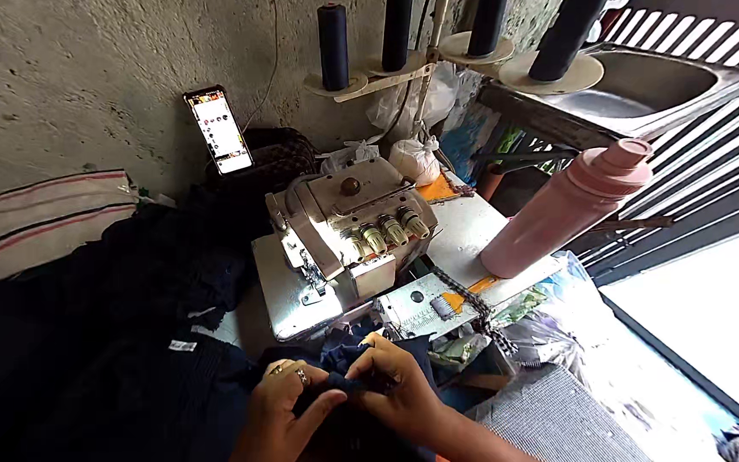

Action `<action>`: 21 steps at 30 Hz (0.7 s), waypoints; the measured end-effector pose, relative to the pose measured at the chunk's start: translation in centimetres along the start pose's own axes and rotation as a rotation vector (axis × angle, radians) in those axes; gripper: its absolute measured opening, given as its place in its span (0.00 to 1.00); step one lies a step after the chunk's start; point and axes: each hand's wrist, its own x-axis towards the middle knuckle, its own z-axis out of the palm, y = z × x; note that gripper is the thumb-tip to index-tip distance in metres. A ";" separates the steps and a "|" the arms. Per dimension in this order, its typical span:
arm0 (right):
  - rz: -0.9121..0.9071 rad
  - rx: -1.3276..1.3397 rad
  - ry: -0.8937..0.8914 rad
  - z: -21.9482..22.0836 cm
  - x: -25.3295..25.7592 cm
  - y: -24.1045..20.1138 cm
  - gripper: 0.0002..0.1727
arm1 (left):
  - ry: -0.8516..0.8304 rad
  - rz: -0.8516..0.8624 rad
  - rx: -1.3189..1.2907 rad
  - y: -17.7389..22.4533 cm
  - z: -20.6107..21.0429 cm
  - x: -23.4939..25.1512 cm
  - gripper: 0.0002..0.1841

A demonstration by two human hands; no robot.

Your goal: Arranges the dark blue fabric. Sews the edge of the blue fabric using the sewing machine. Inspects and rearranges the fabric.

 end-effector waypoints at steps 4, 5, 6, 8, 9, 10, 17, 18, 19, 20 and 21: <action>0.366 0.321 -0.328 -2.7 0.9 -0.4 0.26 | -0.086 0.036 -0.212 0.4 -1.0 0.7 0.09; 0.461 0.413 -0.430 -3.2 1.2 -0.1 0.28 | -0.123 0.038 -0.263 0.5 -1.1 0.8 0.09; 0.531 0.514 -0.507 -3.5 1.5 0.1 0.28 | -0.155 0.041 -0.302 0.6 -1.1 1.0 0.10; 0.575 0.676 -0.528 -3.3 1.6 0.4 0.20 | -0.180 0.042 -0.338 0.6 -0.7 1.2 0.10; 0.555 0.715 -0.503 -3.1 1.7 0.4 0.13 | -0.171 0.037 -0.342 0.5 -0.4 1.2 0.10; 0.519 0.703 -0.468 -3.1 1.8 0.1 0.08 | -0.159 0.021 -0.348 0.5 -0.3 1.2 0.10; 0.182 0.244 -0.279 -3.3 2.9 -3.2 0.09 | -0.109 -0.037 -0.442 -0.4 0.2 1.1 0.10; 0.126 0.195 -0.286 -3.1 3.3 -4.1 0.10 | -0.153 -0.011 -0.499 -0.8 0.0 1.3 0.10; 0.072 0.145 -0.305 -2.8 3.8 -5.0 0.11 | -0.212 0.011 -0.601 -1.1 -0.4 1.4 0.09; 0.022 0.094 -0.326 -2.4 4.4 -6.0 0.12 | -0.272 0.025 -0.707 -1.1 -0.9 1.5 0.10; -0.025 0.050 -0.345 -1.9 5.0 -6.9 0.12 | -0.313 0.022 -0.780 -1.1 -1.5 1.4 0.13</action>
